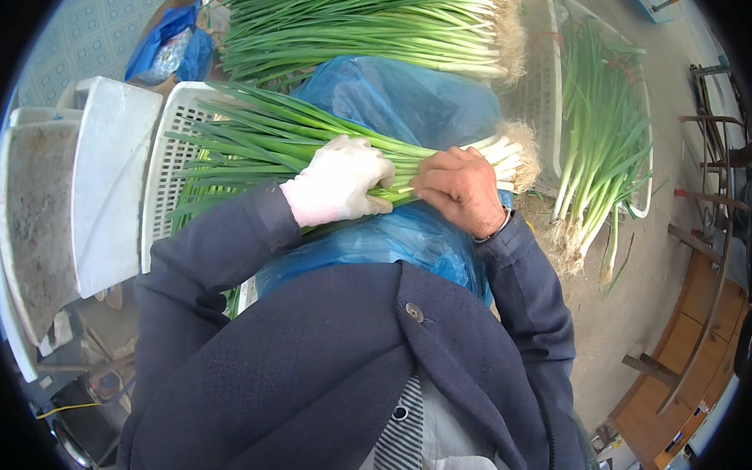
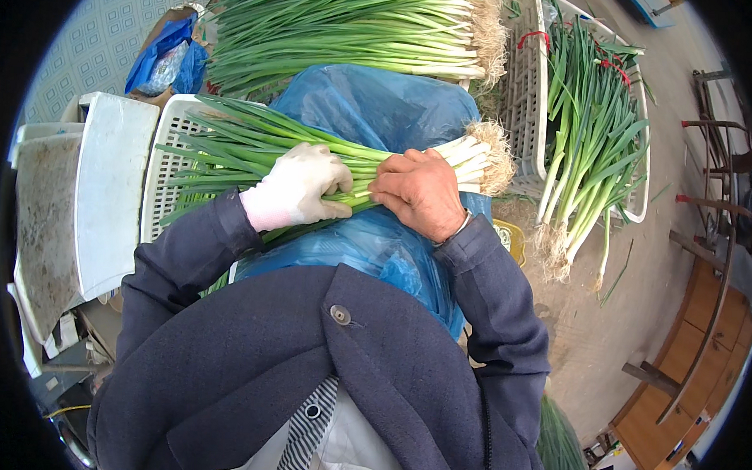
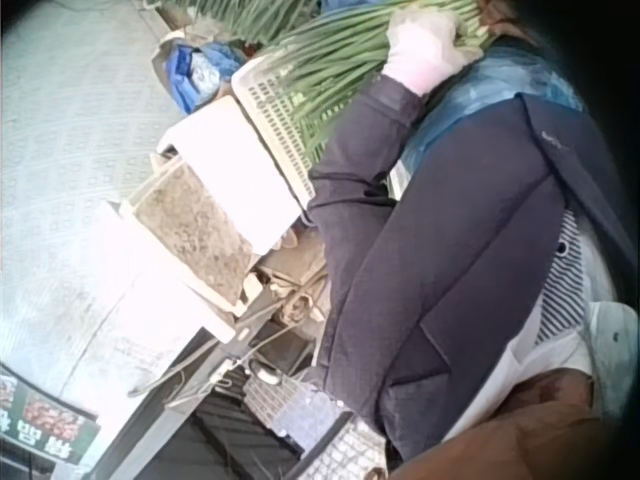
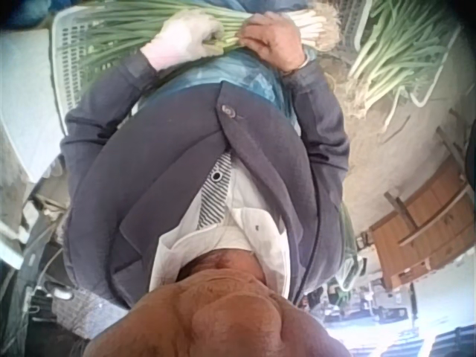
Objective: The person gathers green onions from a large pile, aligns them into bundles, and ties them with rubber bands. The person places the finished bundles into a white basket.
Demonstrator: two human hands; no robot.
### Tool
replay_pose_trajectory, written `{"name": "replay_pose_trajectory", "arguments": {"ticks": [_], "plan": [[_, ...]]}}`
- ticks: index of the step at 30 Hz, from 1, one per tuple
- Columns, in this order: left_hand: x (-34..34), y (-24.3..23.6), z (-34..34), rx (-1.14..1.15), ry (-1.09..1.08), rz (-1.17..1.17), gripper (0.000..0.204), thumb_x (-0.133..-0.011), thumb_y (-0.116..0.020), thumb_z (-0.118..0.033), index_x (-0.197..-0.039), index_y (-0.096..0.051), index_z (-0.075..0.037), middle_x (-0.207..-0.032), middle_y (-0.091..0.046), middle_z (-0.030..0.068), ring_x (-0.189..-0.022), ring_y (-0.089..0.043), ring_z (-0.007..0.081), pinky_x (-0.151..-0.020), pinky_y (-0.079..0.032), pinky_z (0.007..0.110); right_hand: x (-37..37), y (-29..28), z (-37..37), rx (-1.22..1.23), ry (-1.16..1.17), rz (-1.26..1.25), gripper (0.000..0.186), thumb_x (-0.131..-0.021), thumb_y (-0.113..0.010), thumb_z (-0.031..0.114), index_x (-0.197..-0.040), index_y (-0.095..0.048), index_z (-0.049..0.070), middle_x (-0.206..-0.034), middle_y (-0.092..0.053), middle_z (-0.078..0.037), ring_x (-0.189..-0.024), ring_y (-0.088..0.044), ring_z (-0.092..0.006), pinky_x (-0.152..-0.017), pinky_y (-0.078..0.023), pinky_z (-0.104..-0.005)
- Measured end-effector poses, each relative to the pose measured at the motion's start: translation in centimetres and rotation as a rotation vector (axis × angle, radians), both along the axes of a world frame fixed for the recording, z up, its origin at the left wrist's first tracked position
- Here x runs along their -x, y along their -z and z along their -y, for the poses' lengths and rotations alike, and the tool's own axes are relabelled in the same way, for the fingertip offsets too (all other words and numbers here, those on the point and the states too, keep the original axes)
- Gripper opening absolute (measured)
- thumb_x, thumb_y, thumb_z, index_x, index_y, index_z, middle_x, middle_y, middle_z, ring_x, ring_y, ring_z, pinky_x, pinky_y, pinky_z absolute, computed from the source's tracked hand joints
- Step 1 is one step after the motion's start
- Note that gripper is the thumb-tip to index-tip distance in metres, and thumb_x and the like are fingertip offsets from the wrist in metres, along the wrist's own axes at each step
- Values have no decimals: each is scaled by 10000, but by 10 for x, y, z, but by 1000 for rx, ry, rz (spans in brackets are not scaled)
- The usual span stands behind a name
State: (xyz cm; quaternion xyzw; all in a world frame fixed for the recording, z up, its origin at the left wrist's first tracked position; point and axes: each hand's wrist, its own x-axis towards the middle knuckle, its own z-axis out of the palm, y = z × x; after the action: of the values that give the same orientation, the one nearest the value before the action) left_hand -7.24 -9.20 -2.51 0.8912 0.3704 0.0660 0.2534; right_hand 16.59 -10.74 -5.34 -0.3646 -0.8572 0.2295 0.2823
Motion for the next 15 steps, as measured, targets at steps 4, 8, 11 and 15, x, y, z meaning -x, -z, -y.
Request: {"name": "replay_pose_trajectory", "arguments": {"ticks": [4, 8, 11, 15], "plan": [[0, 1, 0, -19, 15, 12, 277, -660, -828, -263, -821, -672, -100, -704, -596, 29, -782, -583, 263, -745, -448, 384, 4, 4, 5, 6, 54, -132, 57, -791, -736, 133, -842, -714, 118, -863, -659, 14, -757, -606, -172, -658, -424, -336], [-1, 3, -1, -8, 7, 5, 275, -663, -826, -259, -826, -672, -98, -698, -594, 28, -781, -582, 263, -744, -449, 385, -8, 0, 6, 630, 283, -943, 43, -920, -655, 67, -947, -687, 77, -913, -684, -42, -808, -606, -76, -691, -481, -236], [0, 0, -3, 22, 14, -22, 280, -669, -823, -259, -843, -672, -99, -705, -598, 32, -790, -585, 268, -756, -451, 389, -49, -15, -6, 571, 370, -1485, 153, -940, -663, 196, -1039, -633, 84, -997, -680, -69, -814, -620, -113, -693, -507, -257], [-5, -14, -8, 44, 67, -102, 297, -676, -821, -263, -875, -673, -101, -736, -605, 39, -814, -591, 280, -777, -453, 397, -118, -47, 10, 440, 226, -1551, 161, -993, -583, 212, -1025, -588, 55, -863, -560, -15, -550, -394, -28, -517, -364, -177]]}}
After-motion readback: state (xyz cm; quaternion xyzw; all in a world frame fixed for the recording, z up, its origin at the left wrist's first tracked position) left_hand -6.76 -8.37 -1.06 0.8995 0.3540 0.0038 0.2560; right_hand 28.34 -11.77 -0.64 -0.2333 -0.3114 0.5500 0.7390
